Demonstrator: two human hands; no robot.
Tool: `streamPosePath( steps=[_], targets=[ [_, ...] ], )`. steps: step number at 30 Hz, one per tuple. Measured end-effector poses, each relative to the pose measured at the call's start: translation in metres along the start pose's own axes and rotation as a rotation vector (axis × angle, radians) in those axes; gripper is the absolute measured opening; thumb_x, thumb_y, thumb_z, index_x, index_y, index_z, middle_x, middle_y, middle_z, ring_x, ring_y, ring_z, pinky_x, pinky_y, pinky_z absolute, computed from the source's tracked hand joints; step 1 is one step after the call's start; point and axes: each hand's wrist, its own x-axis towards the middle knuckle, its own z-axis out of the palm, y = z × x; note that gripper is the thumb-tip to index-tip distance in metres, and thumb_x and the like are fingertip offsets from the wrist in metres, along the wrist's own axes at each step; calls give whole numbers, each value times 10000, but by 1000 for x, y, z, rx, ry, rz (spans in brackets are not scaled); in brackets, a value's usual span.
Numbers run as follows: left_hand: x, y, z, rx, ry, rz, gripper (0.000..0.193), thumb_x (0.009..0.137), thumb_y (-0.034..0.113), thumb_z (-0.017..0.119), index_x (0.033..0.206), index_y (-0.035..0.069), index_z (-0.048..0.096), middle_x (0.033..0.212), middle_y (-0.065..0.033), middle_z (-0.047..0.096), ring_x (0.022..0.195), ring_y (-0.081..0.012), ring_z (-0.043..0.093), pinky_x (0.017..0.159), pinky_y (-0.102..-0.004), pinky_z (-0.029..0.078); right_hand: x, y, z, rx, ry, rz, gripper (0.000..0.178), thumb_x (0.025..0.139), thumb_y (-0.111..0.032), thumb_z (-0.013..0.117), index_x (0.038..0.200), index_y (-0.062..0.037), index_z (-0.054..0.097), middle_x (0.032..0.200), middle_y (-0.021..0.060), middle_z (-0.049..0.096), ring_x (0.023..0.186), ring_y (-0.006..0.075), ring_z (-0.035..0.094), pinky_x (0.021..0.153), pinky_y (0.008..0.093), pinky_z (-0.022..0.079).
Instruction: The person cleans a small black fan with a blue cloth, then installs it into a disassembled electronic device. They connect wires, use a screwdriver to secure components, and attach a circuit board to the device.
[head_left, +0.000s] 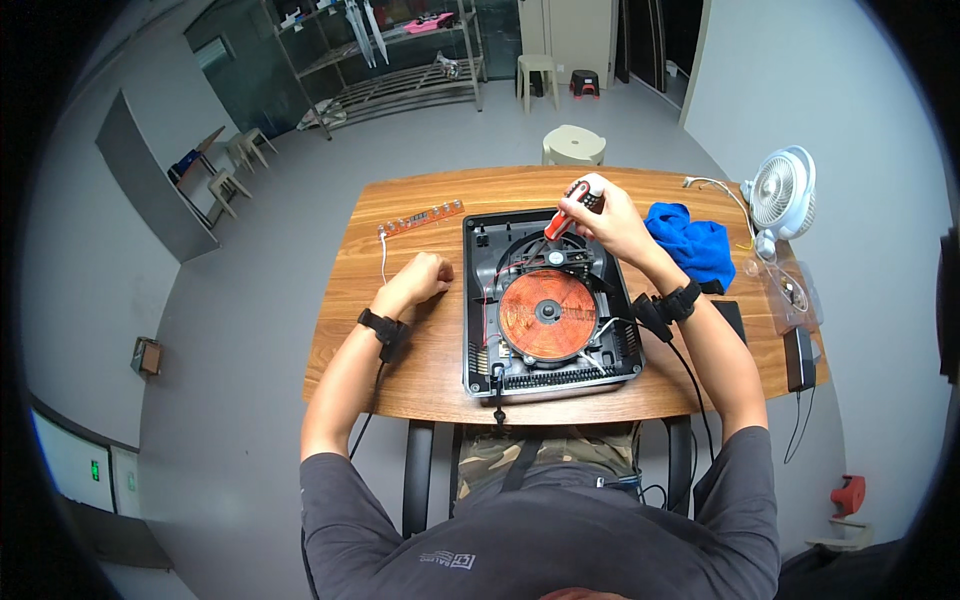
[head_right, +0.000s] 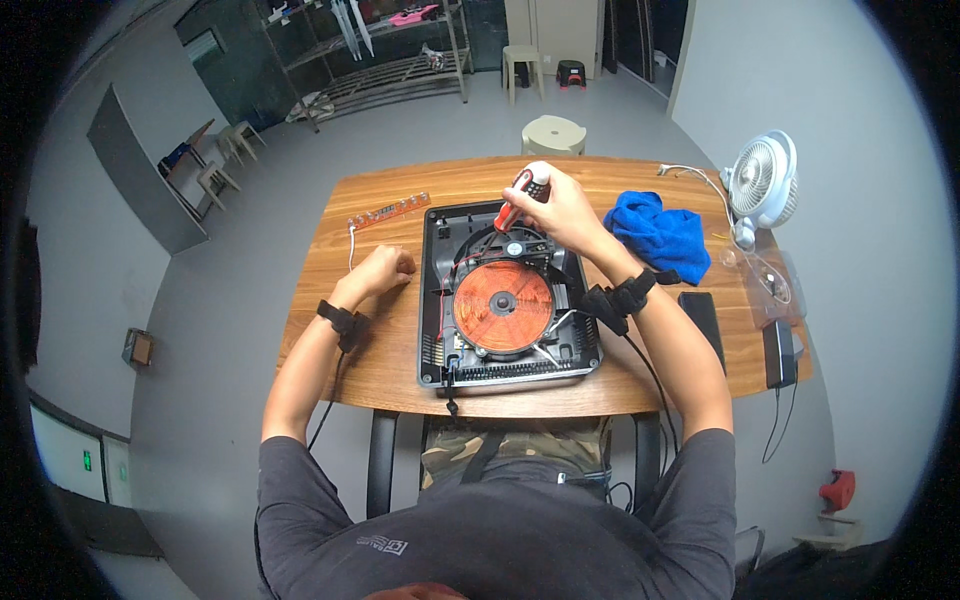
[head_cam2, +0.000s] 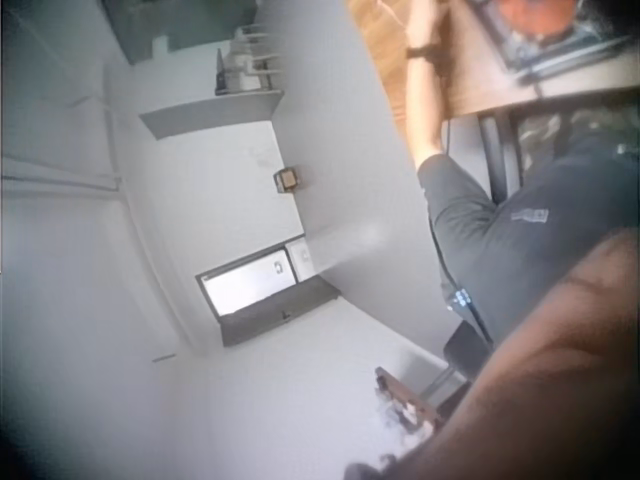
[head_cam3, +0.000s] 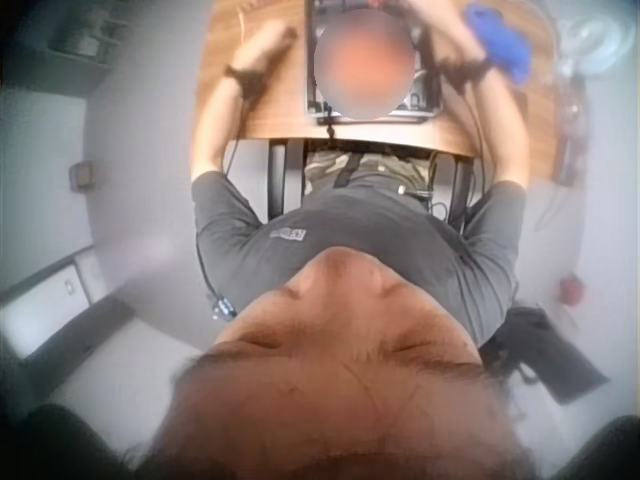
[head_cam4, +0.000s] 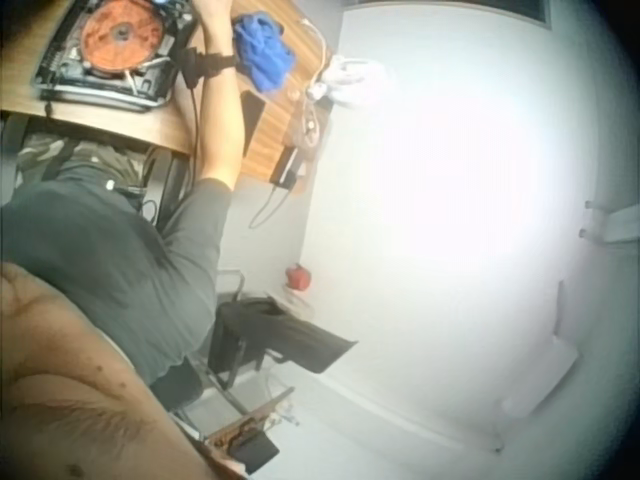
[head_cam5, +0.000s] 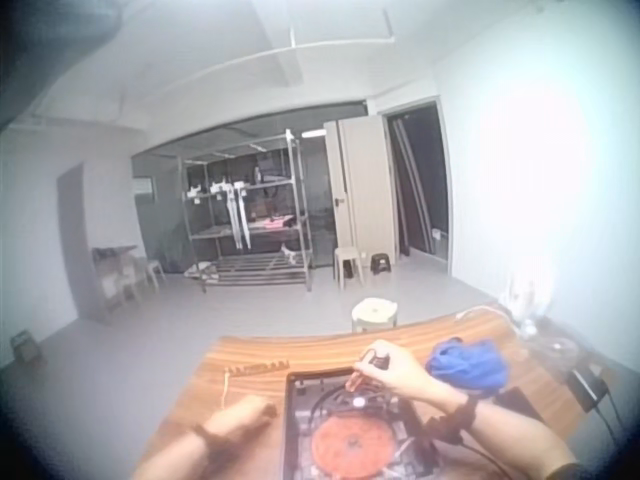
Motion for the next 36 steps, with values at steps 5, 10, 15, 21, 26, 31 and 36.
streamPosePath(
  steps=[5,10,15,21,26,31,36],
  targets=[
    [2,2,4,9,22,57,156,814,66,758,951,-4,730,914,-198,740,868,-353,723,783,-414,572,-2,2,0,16,-5,25,292,939,-305,759,965,-43,632,764,1,665,603,49,571,538,229,463],
    [1,3,8,151,76,96,119,850,77,721,926,-14,717,939,-218,731,895,-385,711,779,-434,570,-3,0,-2,23,0,22,289,940,-301,757,954,-41,632,760,4,667,615,53,588,542,228,477],
    [4,29,-21,-23,118,-8,110,859,71,710,930,-14,716,878,-186,740,825,-302,729,770,-386,578,-3,-1,-5,61,1,2,283,941,-295,754,947,-42,628,779,11,672,631,60,611,551,232,499],
    [22,74,-28,-281,171,79,245,892,74,722,1130,31,760,955,-159,774,877,-231,753,820,-349,599,3,2,-2,71,28,-6,287,946,-293,751,972,-38,621,779,19,668,631,65,610,544,233,495],
    [34,121,-28,-377,70,31,121,874,79,766,954,-9,745,881,-88,773,804,-145,729,748,-295,577,3,7,-2,123,54,-15,284,950,-295,751,964,-42,622,778,13,667,625,61,602,535,229,485],
    [37,126,-25,-443,60,26,113,881,65,758,960,-14,739,871,-72,764,810,-113,716,761,-281,568,0,5,-1,146,44,-26,287,946,-304,754,960,-48,625,772,3,663,630,58,603,540,225,484],
    [36,137,-26,-421,44,24,111,884,45,752,967,-26,731,877,-69,760,839,-115,717,784,-282,574,0,13,-4,126,51,-22,295,943,-315,756,956,-52,624,774,4,663,635,62,612,546,226,491]
  ],
)
